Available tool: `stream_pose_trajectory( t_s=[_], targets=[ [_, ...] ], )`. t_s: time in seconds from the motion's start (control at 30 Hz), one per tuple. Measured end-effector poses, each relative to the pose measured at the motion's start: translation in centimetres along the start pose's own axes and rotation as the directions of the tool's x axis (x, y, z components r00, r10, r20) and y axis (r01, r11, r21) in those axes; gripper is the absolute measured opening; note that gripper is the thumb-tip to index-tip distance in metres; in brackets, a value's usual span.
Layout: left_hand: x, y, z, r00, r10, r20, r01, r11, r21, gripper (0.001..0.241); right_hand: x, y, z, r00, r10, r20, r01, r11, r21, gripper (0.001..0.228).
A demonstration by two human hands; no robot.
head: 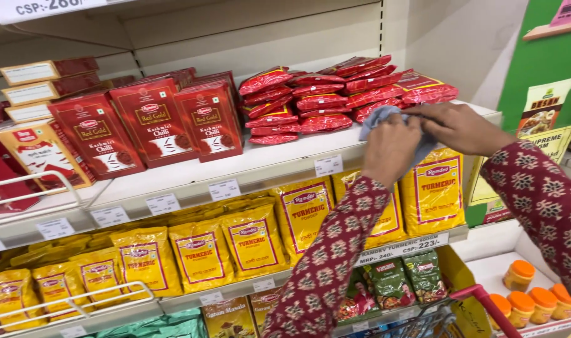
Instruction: Picking various packets and boxes of spices from store shelves, occasionally wiping them with a cloth, and placing them into a shopping cart.
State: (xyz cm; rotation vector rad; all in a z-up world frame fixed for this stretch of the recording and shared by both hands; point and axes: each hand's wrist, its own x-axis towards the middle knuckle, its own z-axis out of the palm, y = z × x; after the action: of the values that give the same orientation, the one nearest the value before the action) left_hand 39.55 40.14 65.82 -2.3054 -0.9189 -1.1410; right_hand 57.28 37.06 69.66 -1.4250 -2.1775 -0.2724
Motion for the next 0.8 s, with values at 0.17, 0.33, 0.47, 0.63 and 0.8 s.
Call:
stream_pose_trajectory(
  t_s=[0.17, 0.33, 0.47, 0.63, 0.8],
  targets=[
    [3.0, 4.3, 4.8, 0.998, 0.021, -0.065, -0.021, 1.000, 0.000, 0.025, -1.7, 5.9, -0.8, 0.998, 0.060, -0.023, -0.063, 0.988, -0.145, 0.047],
    [5.5, 7.5, 8.6, 0.998, -0.011, -0.068, 0.012, 1.000, 0.019, 0.023, -2.9, 11.2, -1.2, 0.994, 0.083, -0.064, -0.094, 0.979, -0.180, 0.048],
    [7.0, 8.7, 10.9, 1.000, -0.010, -0.026, 0.009, 0.999, -0.050, 0.025, -3.3, 14.8, -1.2, 0.987, 0.149, -0.058, -0.153, 0.986, -0.065, 0.046],
    [7.8, 8.5, 12.5, 0.999, -0.001, -0.035, -0.004, 0.991, -0.136, 0.026, -3.3, 14.9, -2.8, 0.926, 0.375, 0.035, -0.375, 0.927, -0.014, 0.044],
    [7.3, 5.5, 11.5, 0.996, 0.086, 0.032, -0.075, 0.966, -0.248, 0.021, -2.8, 14.1, -2.8, 0.932, 0.360, 0.025, -0.350, 0.918, -0.187, 0.042]
  ],
)
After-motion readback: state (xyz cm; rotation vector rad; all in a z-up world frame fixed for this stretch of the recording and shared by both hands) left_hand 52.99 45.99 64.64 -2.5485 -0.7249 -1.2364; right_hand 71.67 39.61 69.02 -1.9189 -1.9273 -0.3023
